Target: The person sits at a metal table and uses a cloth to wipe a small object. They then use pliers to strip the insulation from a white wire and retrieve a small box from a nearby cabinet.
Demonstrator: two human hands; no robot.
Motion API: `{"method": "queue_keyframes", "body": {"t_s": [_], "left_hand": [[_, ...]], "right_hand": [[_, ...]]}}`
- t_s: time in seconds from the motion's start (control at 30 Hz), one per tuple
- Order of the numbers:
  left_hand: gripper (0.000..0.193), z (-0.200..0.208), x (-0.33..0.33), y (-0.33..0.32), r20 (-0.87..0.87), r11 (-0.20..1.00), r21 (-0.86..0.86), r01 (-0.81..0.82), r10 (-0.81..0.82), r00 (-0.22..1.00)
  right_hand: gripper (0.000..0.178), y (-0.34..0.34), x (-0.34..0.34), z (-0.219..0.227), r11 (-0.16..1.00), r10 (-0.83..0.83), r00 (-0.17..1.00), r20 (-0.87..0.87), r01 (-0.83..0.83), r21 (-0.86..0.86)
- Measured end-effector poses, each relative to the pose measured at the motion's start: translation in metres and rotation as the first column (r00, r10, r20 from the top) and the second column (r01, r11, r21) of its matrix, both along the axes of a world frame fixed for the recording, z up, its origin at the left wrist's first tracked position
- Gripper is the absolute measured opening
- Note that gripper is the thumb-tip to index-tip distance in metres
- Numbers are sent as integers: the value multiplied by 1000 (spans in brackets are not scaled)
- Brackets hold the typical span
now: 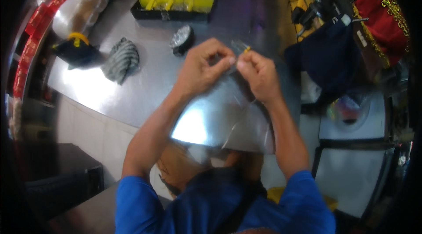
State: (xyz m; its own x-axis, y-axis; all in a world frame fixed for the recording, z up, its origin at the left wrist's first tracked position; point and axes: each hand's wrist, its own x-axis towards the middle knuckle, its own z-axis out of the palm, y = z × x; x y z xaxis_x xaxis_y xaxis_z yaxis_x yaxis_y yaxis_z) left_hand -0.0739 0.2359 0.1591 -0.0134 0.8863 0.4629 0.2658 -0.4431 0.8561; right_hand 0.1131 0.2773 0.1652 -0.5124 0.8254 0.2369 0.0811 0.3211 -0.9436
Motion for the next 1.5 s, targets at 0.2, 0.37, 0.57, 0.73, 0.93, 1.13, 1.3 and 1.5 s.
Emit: {"method": "queue_keyframes", "body": {"t_s": [0.2,0.37,0.57,0.73,0.93,1.13,1.3,1.5], "left_hand": [[15,2,-2,-2,-60,1000,0,23,-23,998],[11,3,4,-3,-163,993,114,22,-3,987],[10,-3,8,-2,-171,976,216,-21,59,984],[7,-2,8,-1,-171,977,201,-68,103,980],[7,-4,7,-1,-206,967,195,-161,201,958],[9,-9,8,5,-255,984,166,-66,107,961],[8,-6,3,4,-351,989,150,20,34,936],[9,0,-4,0,-330,994,24,108,-94,939]], "right_hand": [[17,7,1,-1,982,130,992,-9,-130,-136],[13,10,6,2,923,242,970,-34,-241,-299],[16,5,6,5,923,332,942,48,-314,-224],[19,7,8,3,935,260,963,63,-235,-265],[24,11,0,-3,951,216,976,1,-210,-225],[25,14,13,2,953,257,949,185,-217,-212],[25,25,22,-6,916,348,916,198,-287,-280],[24,30,32,-9,710,459,884,-85,-423,-563]]}}
